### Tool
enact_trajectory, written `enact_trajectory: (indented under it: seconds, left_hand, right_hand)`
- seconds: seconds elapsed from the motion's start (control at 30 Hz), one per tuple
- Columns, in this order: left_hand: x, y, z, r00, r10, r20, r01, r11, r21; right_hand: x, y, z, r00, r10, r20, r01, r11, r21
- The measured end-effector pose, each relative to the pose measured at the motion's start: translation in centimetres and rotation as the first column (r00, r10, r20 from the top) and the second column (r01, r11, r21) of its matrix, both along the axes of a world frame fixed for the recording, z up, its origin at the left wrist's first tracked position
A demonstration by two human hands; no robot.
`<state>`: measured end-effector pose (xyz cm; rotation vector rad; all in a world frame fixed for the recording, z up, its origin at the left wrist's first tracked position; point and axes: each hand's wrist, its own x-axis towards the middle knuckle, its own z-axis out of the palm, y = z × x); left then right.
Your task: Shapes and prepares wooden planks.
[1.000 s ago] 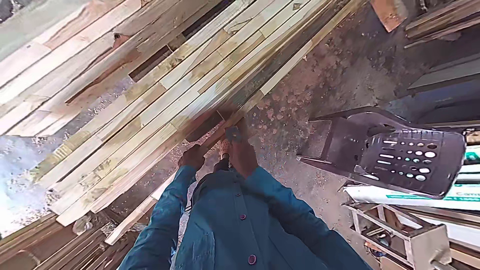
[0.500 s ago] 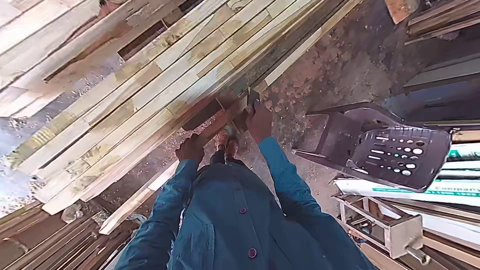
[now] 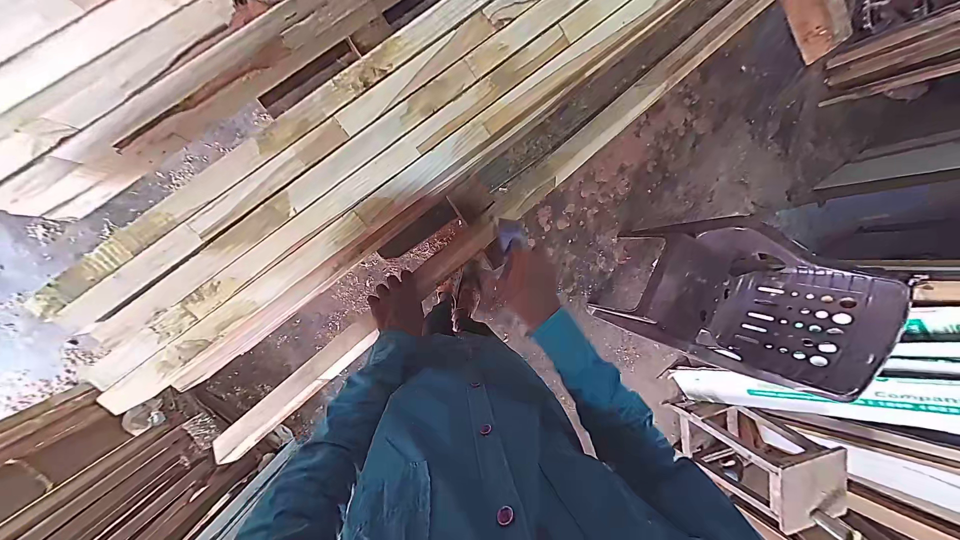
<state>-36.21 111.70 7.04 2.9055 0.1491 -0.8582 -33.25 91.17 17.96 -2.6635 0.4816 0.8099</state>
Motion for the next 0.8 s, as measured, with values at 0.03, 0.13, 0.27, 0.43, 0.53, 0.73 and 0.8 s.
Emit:
enact_trajectory:
  seconds: [0.03,0.13,0.27,0.43,0.53,0.73,0.8]
  left_hand:
    - [-0.9,-0.4,-0.5,0.998,-0.048,0.043,0.047,0.998,0.031]
    - [-3.0,-1.0,-2.2,0.983,-0.125,0.136,0.117,0.991,0.068]
    - [-3.0,-1.1,-2.5,0.984,-0.141,0.110,0.130,0.986,0.101]
    - [-0.3,1.2,1.0,0.994,0.046,-0.098,-0.069,0.968,-0.241]
    - [-0.4,3.5,1.1,0.998,0.005,-0.068,-0.028,0.944,-0.329]
    - [-5.9,14.1,0.7,0.966,0.104,-0.238,-0.164,0.955,-0.247]
    - [-8.0,16.6,0.3,0.947,0.113,-0.300,-0.185,0.957,-0.224]
  right_hand:
    - [1.7,-1.4,0.2,0.999,-0.043,0.002,0.043,0.999,-0.020]
    - [2.7,-1.6,-0.4,0.993,-0.084,-0.080,0.082,0.996,-0.019]
    - [-3.7,5.1,-0.8,0.984,0.092,-0.150,-0.086,0.995,0.046]
    - [-6.7,2.8,-1.0,0.986,0.081,0.145,-0.118,0.954,0.274]
    - [-6.5,1.5,-4.8,0.897,0.040,0.440,-0.210,0.915,0.344]
    - [-10.7,4.8,-16.6,0.837,0.004,0.547,-0.224,0.914,0.337]
    - [-13.3,5.3,-14.9,0.920,0.034,0.391,-0.160,0.942,0.296]
